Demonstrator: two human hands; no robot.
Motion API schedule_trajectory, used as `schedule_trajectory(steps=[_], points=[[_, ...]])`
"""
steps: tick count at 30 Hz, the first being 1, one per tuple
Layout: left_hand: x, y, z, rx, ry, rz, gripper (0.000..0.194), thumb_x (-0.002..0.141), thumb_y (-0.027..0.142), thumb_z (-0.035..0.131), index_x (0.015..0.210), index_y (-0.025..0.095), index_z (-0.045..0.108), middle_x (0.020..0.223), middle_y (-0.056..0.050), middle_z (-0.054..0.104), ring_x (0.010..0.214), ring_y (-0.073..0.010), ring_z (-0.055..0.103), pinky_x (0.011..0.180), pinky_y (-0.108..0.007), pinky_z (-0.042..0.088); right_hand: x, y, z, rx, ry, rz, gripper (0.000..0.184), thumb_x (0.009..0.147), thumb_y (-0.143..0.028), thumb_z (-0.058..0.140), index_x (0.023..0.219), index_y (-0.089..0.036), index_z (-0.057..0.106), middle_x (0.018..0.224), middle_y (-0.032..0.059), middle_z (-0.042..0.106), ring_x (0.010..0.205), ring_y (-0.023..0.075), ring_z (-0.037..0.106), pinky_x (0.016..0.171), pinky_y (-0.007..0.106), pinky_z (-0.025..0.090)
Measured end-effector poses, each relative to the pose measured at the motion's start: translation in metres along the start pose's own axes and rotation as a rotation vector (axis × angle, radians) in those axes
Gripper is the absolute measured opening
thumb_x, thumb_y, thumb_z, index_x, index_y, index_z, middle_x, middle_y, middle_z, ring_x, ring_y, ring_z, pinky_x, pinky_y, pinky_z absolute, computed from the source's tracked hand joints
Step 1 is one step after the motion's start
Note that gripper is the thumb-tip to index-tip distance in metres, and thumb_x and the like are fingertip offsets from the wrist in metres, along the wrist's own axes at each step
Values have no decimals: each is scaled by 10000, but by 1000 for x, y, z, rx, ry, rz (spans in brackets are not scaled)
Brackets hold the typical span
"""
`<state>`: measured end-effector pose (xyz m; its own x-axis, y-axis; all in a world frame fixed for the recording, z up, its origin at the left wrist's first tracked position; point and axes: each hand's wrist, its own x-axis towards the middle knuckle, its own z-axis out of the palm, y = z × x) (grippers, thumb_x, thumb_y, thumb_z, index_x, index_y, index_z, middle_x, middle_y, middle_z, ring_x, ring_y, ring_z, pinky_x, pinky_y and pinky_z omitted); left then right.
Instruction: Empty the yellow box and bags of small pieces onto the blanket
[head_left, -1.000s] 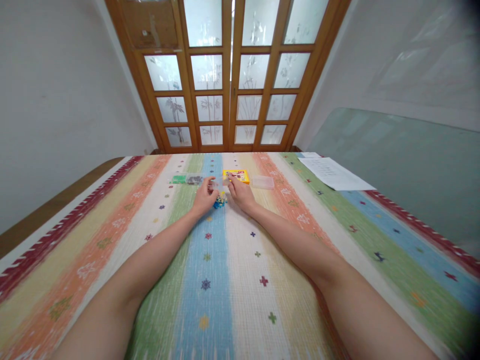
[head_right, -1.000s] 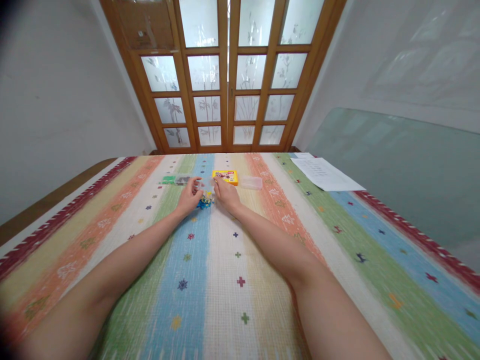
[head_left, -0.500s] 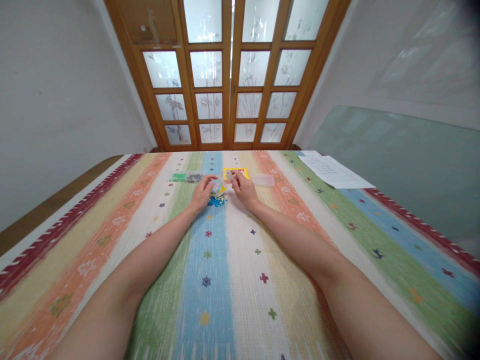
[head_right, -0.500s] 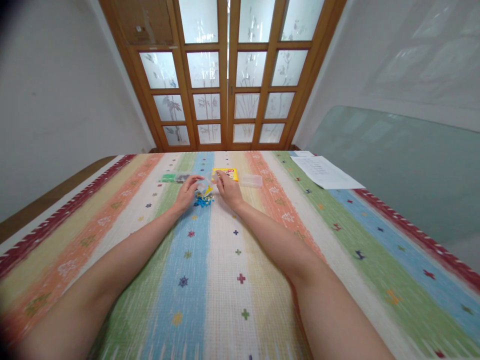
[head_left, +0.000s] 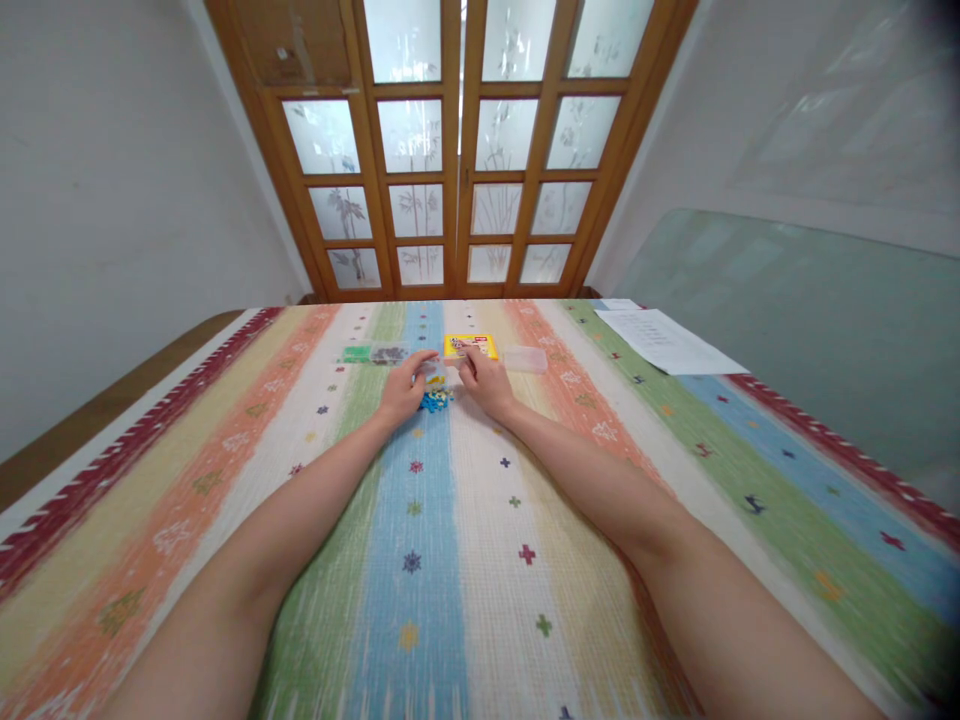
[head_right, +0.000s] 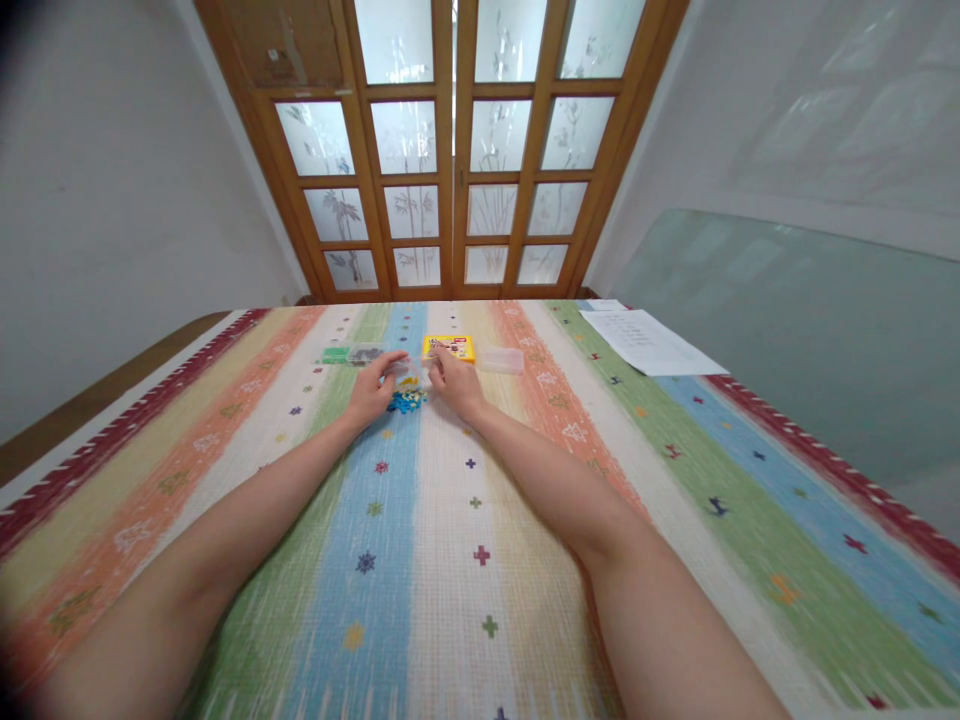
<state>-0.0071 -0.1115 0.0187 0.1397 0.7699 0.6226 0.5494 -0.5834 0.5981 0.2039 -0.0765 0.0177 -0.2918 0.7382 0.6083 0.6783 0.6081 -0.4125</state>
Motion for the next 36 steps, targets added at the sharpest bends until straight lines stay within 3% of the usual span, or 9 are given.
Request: schedule_trajectory(steps=[5,10,15,18,21,24,28,32,36], points=[[1,6,-6,142,-24,10,571,877,18,433,1358,228,655,1334,-56,717,1228,-211,662,1118,-388,501,-2,4,2,39,33,-101,237,964,-260,442,1034,-181,654,876,79,712,760,224,641,736,313,476],[0,8,-9,202,-1,-43,478,930,71,448,1309,240,685,1307,-66,718,1222,-244,658,1106,-392,491,-3,0,-2,0,34,-189,259,936,-218,440,1067,-193,662,1003,111,728,965,252,670,911,350,500],[0,5,-10,197,48,-97,384,949,134,498,1259,230,703,1291,-87,717,1209,-277,650,1086,-407,477,-3,-5,-5,-14,-8,-166,330,958,-208,421,1171,-190,673,1083,129,732,1061,273,672,989,394,509],[1,4,-10,192,103,-145,286,981,261,544,1207,211,714,1176,-96,747,1056,-261,690,1000,-388,507,-3,-5,-4,-4,27,-120,351,986,-225,398,1216,-188,661,1155,137,738,1099,274,672,1001,398,517],[2,3,-7,100,53,-186,277,988,400,585,1134,209,723,982,-67,761,838,-225,698,872,-359,533,-1,-4,-3,3,75,-38,375,1013,-242,387,1289,-198,637,1230,127,737,1120,262,680,991,380,531],[3,1,1,-99,-28,-206,339,960,494,629,1137,216,707,965,-47,759,794,-208,716,792,-330,550,1,-5,-5,-10,104,46,383,1039,-253,384,1326,-196,631,1250,124,740,1111,263,696,981,385,542],[4,-2,11,-354,-29,-282,489,903,590,682,1185,191,661,1106,-86,751,854,-212,752,795,-330,581,-1,-11,-7,-5,58,-32,398,1072,-287,402,1397,-188,609,1376,128,692,1265,264,643,1085,415,505],[6,-5,18,-573,-25,-390,623,910,594,683,1355,171,569,1065,-101,754,903,-226,764,866,-384,603,-5,-19,-4,-20,-24,-61,430,1093,-345,414,1469,-207,571,1449,124,646,1347,267,589,1127,442,487],[4,-6,20,-594,-44,-450,570,995,543,579,1431,179,544,1007,-93,767,881,-231,766,867,-406,611,-8,-20,0,-47,-90,-85,465,1066,-367,506,1493,-188,548,1465,140,627,1361,277,572,1125,435,486]])
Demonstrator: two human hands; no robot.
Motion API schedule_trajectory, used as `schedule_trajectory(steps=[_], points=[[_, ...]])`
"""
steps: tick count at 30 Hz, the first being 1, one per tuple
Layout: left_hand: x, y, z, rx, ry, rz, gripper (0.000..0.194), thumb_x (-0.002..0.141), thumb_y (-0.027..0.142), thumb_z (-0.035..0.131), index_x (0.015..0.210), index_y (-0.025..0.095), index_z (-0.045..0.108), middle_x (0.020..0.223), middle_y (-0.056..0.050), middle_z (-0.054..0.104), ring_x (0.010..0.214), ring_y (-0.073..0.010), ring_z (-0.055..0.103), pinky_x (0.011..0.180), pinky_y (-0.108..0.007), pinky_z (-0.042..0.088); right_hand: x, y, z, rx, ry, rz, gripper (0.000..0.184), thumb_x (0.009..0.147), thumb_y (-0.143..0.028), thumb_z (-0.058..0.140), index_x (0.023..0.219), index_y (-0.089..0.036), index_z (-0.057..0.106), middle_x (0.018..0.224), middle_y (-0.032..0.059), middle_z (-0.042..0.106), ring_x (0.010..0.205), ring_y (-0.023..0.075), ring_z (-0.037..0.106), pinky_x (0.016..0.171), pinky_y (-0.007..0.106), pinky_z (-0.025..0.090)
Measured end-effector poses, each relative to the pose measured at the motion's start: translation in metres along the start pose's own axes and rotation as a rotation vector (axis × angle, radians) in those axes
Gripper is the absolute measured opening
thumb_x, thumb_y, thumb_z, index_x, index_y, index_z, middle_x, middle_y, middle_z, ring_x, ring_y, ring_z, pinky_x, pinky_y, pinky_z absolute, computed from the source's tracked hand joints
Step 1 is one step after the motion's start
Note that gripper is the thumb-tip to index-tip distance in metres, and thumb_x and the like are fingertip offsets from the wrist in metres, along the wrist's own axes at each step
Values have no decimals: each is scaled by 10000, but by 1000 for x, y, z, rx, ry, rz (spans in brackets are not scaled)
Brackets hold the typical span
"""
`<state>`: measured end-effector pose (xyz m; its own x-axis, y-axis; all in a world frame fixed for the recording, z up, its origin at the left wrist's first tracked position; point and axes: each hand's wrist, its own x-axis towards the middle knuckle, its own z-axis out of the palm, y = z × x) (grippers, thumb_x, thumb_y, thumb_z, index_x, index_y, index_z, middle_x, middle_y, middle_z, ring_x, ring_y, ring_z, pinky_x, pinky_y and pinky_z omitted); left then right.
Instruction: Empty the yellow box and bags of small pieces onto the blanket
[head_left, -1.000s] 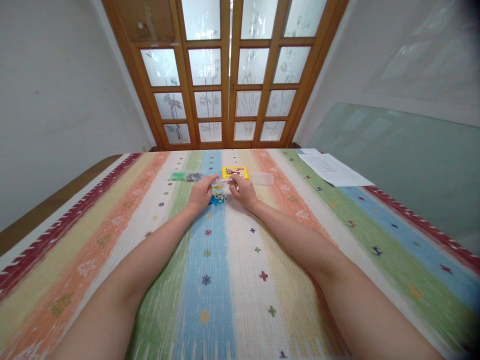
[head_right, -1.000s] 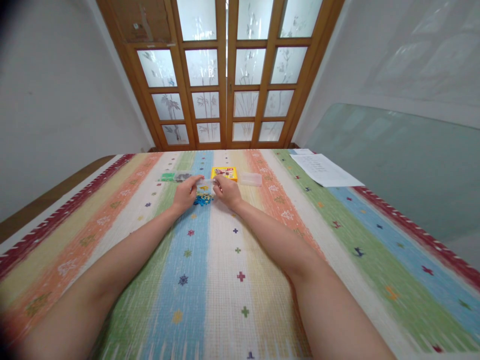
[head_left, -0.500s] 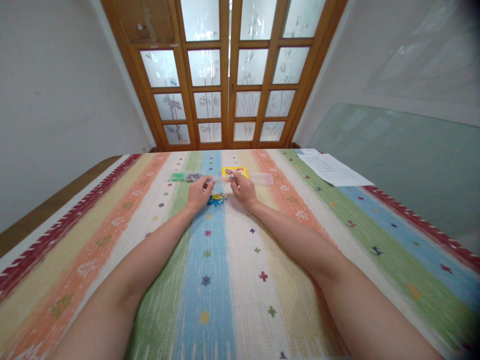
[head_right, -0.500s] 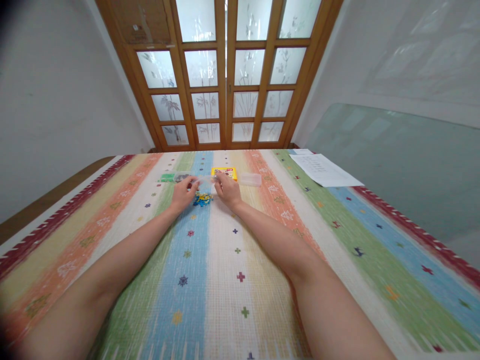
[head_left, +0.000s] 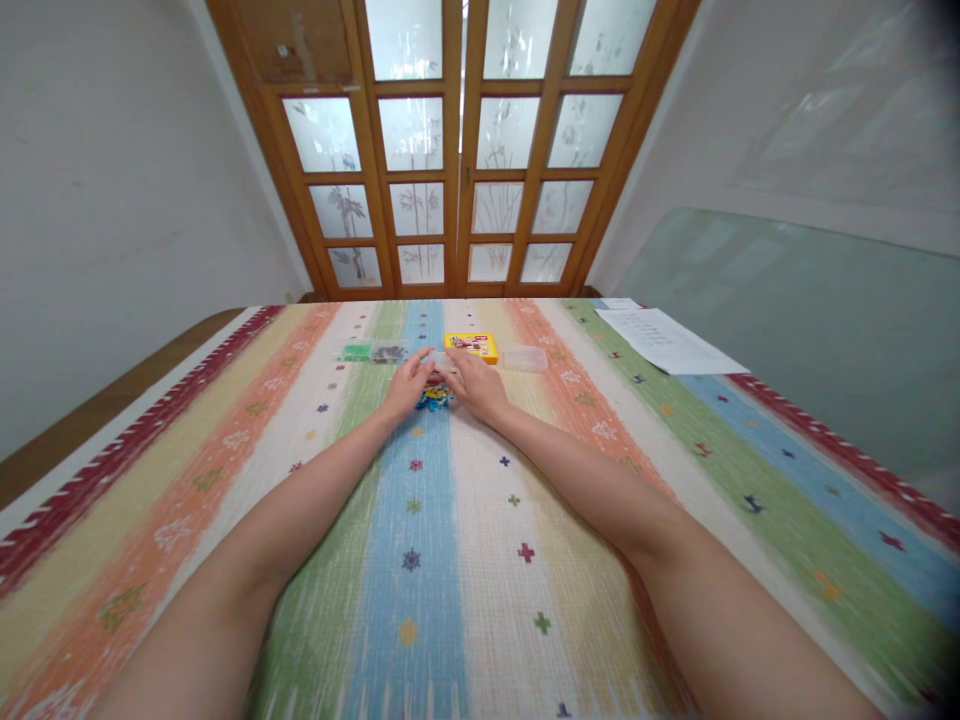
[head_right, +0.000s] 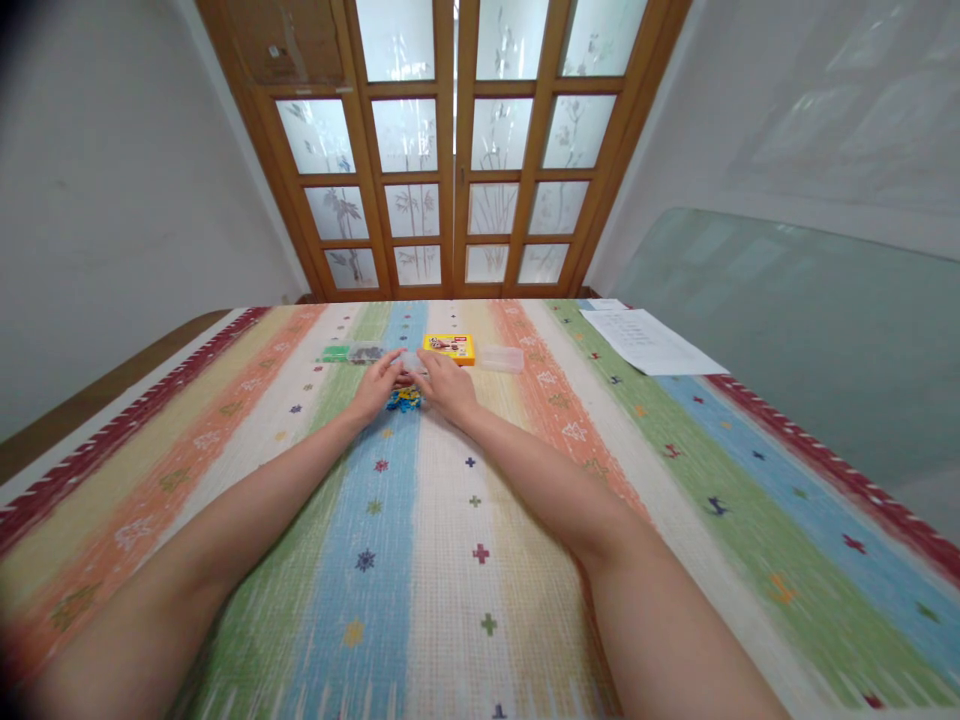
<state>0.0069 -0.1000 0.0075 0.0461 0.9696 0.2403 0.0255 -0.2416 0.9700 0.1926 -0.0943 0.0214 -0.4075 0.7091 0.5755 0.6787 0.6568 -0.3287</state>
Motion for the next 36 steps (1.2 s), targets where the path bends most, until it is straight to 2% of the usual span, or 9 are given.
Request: schedule_trajectory(steps=[6,10,12,15,22,26,31,33,36], points=[[7,3,-16,248,46,133,436,1047,486,432,1241,187,682,971,-89,777,908,-231,736,939,-413,573,3,7,-1,-46,-41,-1,408,1037,-274,540,1421,-152,603,1352,176,686,1258,303,630,1088,454,491],[21,0,-57,581,291,181,331,995,375,490,1149,192,719,1092,-95,770,1029,-254,697,1005,-425,521,11,9,4,-49,-40,-9,396,1044,-285,530,1415,-166,604,1357,158,686,1272,294,617,1086,440,484],[26,-5,-78,765,355,176,323,973,327,495,1148,184,726,1193,-124,744,1154,-289,649,1085,-462,466,19,9,9,-74,-47,-38,402,1031,-264,541,1416,-165,604,1365,150,679,1292,289,596,1101,429,469],[26,-13,-97,992,325,177,381,966,311,506,1271,185,694,1347,-149,677,1344,-324,524,1195,-511,347,40,6,18,-136,-67,-56,400,1011,-248,559,1399,-171,622,1353,142,679,1277,293,584,1108,424,450],[18,-15,-98,1246,200,114,578,913,297,590,1485,213,566,1588,-157,497,1537,-412,284,1245,-646,177,80,-3,40,-297,-222,-24,375,993,-171,537,1351,-171,648,1316,165,685,1297,309,540,1101,446,392],[19,-17,-97,1223,163,86,728,856,385,699,1541,227,510,1646,-178,415,1569,-449,218,1244,-682,136,76,-3,51,-360,-261,4,378,1022,-162,449,1354,-140,627,1386,210,641,1377,328,477,1154,524,311],[17,-20,-85,1162,5,141,949,778,596,781,1593,244,445,1703,-173,319,1595,-449,154,1260,-668,69,69,9,55,-309,-263,-38,488,1019,-124,390,1480,-141,549,1547,201,534,1494,330,375,1215,584,225],[17,-20,-82,1153,-14,161,915,815,622,737,1593,238,445,1693,-171,340,1591,-436,176,1261,-669,60,67,16,51,-262,-224,-46,490,1025,-147,404,1493,-142,549,1540,191,548,1476,327,401,1214,564,254],[19,-20,-86,1155,61,137,738,924,543,617,1573,223,474,1654,-166,413,1571,-409,244,1262,-659,90,60,25,41,-184,-151,-58,418,1027,-189,454,1397,-140,642,1444,172,629,1375,310,498,1179,496,339]])
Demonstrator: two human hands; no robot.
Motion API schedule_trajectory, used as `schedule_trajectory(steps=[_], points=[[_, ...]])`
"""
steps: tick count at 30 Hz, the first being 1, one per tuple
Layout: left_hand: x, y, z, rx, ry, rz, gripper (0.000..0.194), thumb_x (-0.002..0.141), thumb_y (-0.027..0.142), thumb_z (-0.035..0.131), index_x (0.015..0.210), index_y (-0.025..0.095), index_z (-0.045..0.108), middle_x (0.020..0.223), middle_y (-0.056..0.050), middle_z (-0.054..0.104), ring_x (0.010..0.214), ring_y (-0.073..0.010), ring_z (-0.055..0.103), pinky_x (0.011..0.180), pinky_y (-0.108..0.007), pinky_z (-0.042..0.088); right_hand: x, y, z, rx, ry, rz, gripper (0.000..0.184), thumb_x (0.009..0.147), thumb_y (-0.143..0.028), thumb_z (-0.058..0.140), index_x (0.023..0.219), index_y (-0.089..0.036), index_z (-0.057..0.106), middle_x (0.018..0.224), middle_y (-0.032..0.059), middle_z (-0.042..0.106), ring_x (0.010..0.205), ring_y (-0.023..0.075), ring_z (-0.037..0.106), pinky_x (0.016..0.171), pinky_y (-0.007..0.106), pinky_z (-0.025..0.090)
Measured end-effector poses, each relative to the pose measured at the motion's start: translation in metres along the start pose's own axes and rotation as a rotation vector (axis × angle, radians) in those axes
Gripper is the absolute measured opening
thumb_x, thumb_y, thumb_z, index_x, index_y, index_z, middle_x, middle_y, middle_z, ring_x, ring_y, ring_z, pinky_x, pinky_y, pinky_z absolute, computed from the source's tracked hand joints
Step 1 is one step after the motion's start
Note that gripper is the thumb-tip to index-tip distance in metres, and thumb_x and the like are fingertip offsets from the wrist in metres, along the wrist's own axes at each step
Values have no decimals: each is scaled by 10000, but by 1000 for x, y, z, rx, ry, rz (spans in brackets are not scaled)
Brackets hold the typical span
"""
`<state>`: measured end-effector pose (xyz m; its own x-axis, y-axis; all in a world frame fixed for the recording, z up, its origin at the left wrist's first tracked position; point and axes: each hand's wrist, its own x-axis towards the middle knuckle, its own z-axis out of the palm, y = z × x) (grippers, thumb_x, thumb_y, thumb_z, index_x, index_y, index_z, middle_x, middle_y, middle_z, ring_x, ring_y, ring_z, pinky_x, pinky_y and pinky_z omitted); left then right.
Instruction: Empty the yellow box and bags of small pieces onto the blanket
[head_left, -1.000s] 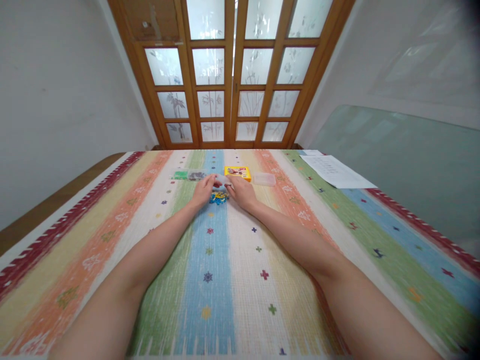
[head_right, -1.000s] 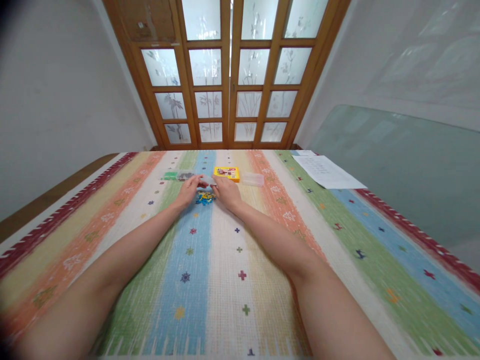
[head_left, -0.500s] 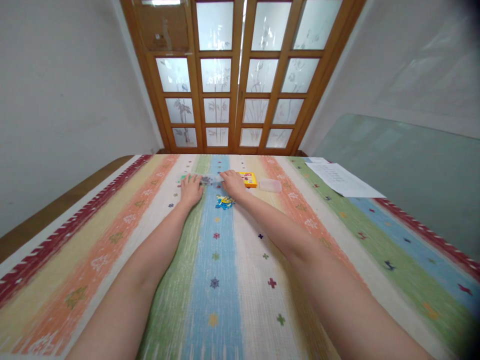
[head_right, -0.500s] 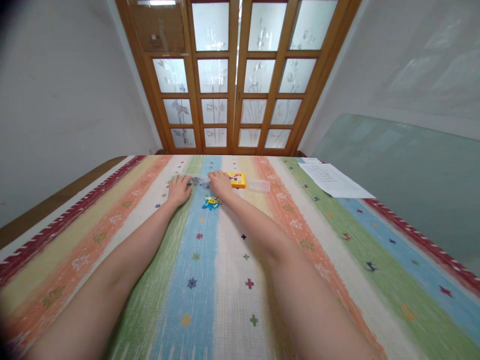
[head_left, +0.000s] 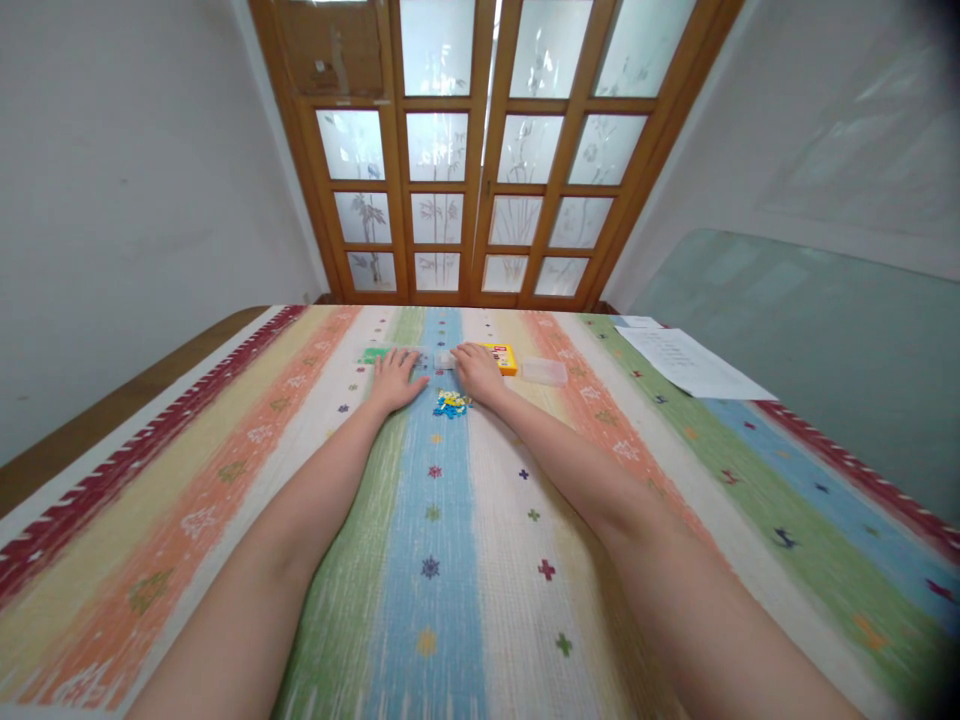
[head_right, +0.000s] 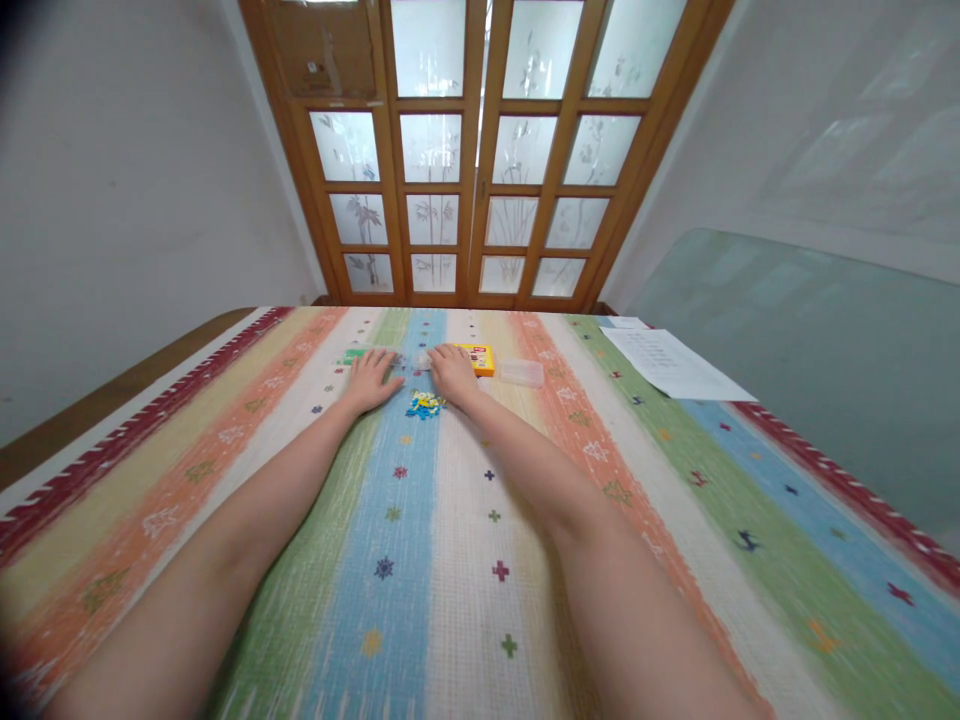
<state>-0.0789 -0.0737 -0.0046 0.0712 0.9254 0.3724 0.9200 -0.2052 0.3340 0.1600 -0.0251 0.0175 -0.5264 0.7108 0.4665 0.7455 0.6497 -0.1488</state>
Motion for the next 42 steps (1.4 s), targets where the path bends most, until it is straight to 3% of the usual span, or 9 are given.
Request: schedule_trajectory(steps=[4,9,14,20,24,31,36,42], points=[[4,-9,-3,28,6,-75,685,926,423,592,1567,208,480,1650,-166,421,1557,-419,263,1254,-669,114,-21,5,-9,107,29,-104,331,1036,-195,469,1239,-166,728,1287,132,709,1232,268,585,1116,428,418],[1,-3,-6,105,5,-27,642,916,399,581,1532,229,521,1599,-148,477,1521,-415,299,1254,-661,112,-41,5,-10,199,38,-167,277,1030,-191,513,1187,-193,742,1209,115,729,1150,244,628,1043,392,466],[-1,2,-12,158,80,-40,650,856,467,650,1450,207,608,1407,-178,567,1364,-411,437,1192,-571,292,-41,12,-9,240,86,-139,244,1017,-184,547,1143,-190,755,1109,112,743,1069,250,645,975,382,489],[2,-17,-6,130,106,-23,619,811,451,705,1384,222,651,1402,-173,583,1379,-429,415,1200,-612,229,-41,15,-10,245,112,-96,236,1009,-171,551,1112,-196,761,1101,104,746,1071,246,638,967,382,489],[4,-21,-4,64,152,15,594,805,442,730,1343,197,674,1222,-164,643,1268,-406,504,1157,-578,316,-41,13,-10,236,111,-122,230,1014,-172,551,1118,-183,756,1081,104,754,1040,242,654,953,377,497],[1,9,-18,-167,264,179,642,855,465,746,1423,208,596,1241,-134,616,1210,-339,570,1092,-483,434,-40,6,-16,204,222,-208,219,1023,-197,559,1168,-193,723,1121,117,745,1089,261,651,1004,426,500],[-8,39,-22,-263,210,212,610,869,461,750,1409,228,587,1285,-121,617,1214,-313,593,1073,-448,468,-41,-3,-21,166,289,-291,273,1030,-247,582,1279,-195,678,1255,136,714,1182,276,624,1071,474,474],[-14,65,-19,-263,206,167,525,898,490,720,1344,237,606,1278,-111,629,1180,-286,622,1033,-413,499,-41,-7,-21,108,248,-302,262,1036,-201,555,1264,-168,679,1161,140,744,1077,263,663,990,425,505]])
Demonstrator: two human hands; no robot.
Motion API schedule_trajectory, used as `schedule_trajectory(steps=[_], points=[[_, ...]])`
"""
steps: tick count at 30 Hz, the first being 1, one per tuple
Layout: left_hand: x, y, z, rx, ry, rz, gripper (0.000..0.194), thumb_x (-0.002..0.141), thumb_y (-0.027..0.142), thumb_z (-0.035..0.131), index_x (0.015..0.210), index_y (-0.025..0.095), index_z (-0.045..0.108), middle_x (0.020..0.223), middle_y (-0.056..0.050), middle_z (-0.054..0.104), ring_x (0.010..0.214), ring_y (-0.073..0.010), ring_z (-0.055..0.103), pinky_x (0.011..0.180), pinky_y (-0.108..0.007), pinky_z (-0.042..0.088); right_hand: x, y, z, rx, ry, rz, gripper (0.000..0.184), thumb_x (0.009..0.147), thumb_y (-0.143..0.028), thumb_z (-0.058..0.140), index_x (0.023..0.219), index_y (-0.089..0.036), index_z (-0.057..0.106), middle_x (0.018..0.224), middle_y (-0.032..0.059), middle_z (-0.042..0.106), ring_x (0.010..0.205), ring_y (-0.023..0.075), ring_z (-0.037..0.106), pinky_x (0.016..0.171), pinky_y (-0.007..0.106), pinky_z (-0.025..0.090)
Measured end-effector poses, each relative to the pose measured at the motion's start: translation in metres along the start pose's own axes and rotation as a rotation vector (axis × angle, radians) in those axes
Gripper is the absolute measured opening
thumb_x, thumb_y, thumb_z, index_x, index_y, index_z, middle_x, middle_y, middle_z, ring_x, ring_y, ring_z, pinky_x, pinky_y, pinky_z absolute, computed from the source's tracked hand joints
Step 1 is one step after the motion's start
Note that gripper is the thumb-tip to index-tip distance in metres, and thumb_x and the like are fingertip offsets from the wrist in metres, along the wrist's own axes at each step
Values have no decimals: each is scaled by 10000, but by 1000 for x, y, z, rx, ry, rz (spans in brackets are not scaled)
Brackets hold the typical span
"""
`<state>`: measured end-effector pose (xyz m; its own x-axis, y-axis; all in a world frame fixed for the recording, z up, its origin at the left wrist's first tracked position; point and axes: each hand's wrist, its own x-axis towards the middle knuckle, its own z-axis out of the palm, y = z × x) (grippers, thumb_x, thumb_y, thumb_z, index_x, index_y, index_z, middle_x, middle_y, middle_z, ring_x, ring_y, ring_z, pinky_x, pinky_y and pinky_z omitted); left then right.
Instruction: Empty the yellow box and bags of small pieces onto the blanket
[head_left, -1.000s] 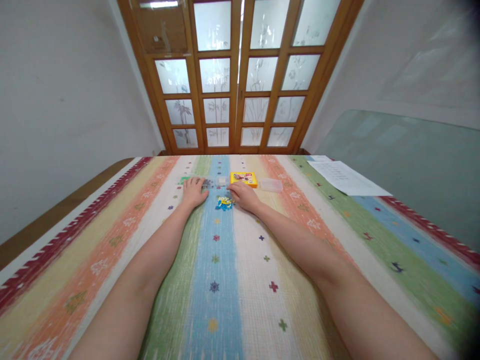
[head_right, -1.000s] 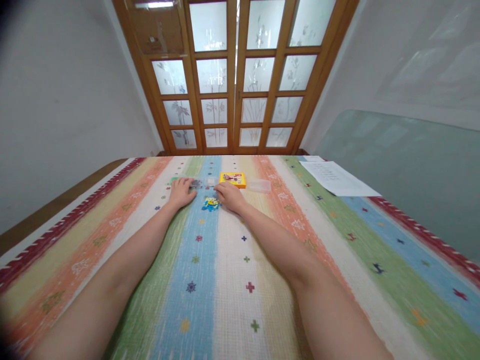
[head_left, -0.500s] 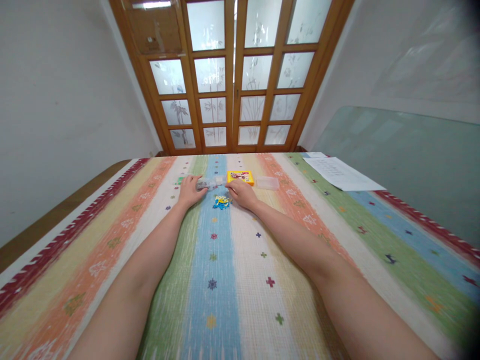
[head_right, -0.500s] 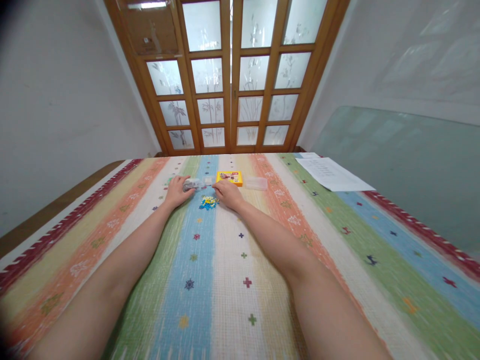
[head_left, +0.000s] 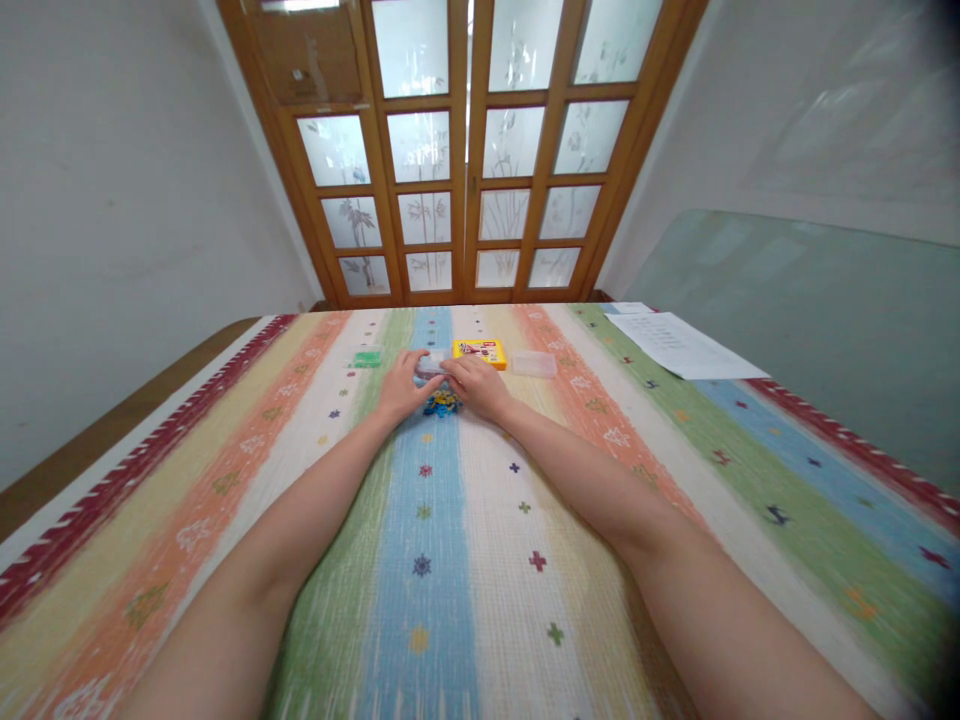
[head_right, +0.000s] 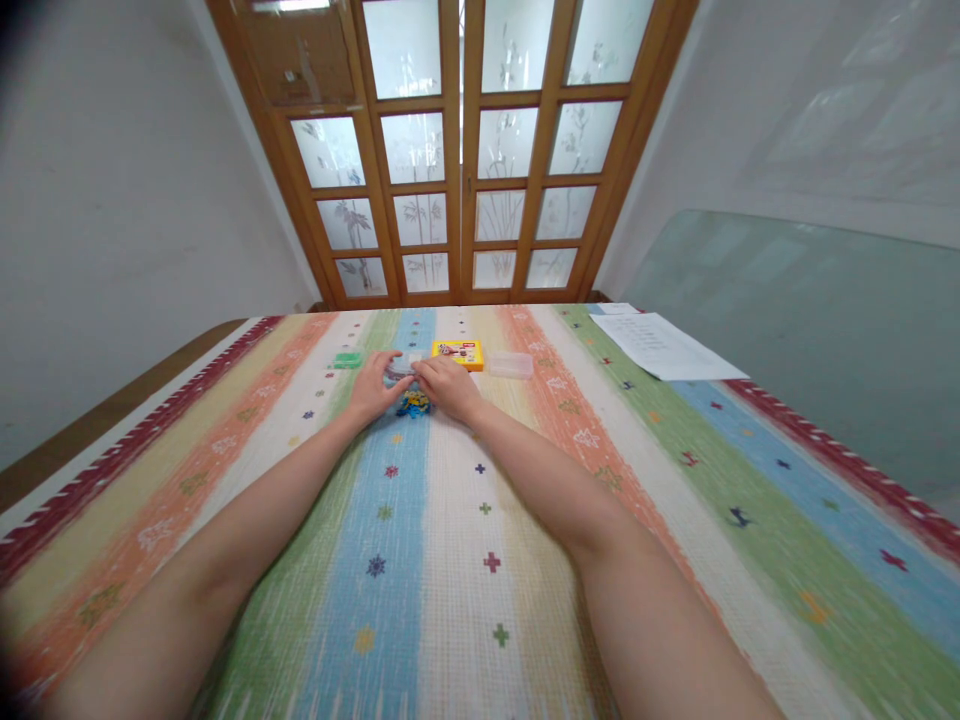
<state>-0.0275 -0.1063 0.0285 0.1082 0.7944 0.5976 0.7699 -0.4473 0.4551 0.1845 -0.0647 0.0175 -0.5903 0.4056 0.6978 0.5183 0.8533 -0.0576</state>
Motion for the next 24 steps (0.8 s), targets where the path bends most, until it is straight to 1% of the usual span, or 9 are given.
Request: schedule_trajectory(steps=[4,6,8,12,14,16,18,21,24], points=[[-2,11,5,32,36,-74,478,903,484,705,1297,228,621,1249,-106,639,1037,-252,661,935,-380,529,1,1,2,-86,-69,25,296,1032,-152,531,1296,-143,664,1036,136,753,990,258,671,913,391,512],[-2,15,7,12,50,-111,447,910,466,691,1280,225,618,1225,-98,647,937,-224,669,877,-362,538,2,0,3,-116,-78,22,300,1044,-151,514,1310,-135,650,1026,139,746,981,259,662,900,387,507],[-2,18,8,-15,65,-132,432,911,440,686,1276,222,605,1214,-93,653,894,-210,667,857,-355,540,2,-3,5,-142,-72,25,296,1055,-165,508,1319,-128,638,1033,141,737,970,260,651,883,381,503],[0,18,10,-60,129,-152,433,893,397,698,1271,219,586,1233,-101,662,1027,-247,662,935,-381,524,4,-14,7,-172,-69,77,294,1069,-181,490,1325,-131,625,1052,140,723,982,267,637,870,371,501],[0,15,12,-107,139,-154,443,872,378,714,1267,220,590,1223,-104,668,1062,-267,654,963,-403,515,5,-17,7,-164,-73,133,297,1063,-168,486,1324,-139,626,1071,145,719,1014,275,637,887,375,504],[-1,12,14,-179,107,-145,486,834,352,742,1277,217,595,1176,-100,677,1018,-269,660,946,-414,523,6,-17,5,-149,-63,204,297,1047,-166,513,1320,-145,628,1100,156,714,1051,287,639,907,382,508],[-2,10,17,-269,75,-138,544,801,326,760,1306,214,592,1137,-91,684,972,-259,667,919,-412,538,7,-15,1,-131,-39,243,292,1035,-184,543,1311,-152,631,1126,165,710,1087,301,637,931,394,510],[-1,8,22,-432,62,-152,614,814,305,725,1395,215,551,1158,-90,682,997,-248,679,903,-399,558,8,-10,-6,-107,10,233,269,1044,-214,530,1282,-166,645,1128,166,713,1110,312,632,960,417,508],[0,5,24,-580,36,-165,680,825,251,664,1483,245,492,1229,-88,670,1050,-238,689,922,-396,573,8,-9,-11,-98,71,236,269,1058,-196,475,1246,-176,666,1079,152,725,1070,299,643,952,412,511]])
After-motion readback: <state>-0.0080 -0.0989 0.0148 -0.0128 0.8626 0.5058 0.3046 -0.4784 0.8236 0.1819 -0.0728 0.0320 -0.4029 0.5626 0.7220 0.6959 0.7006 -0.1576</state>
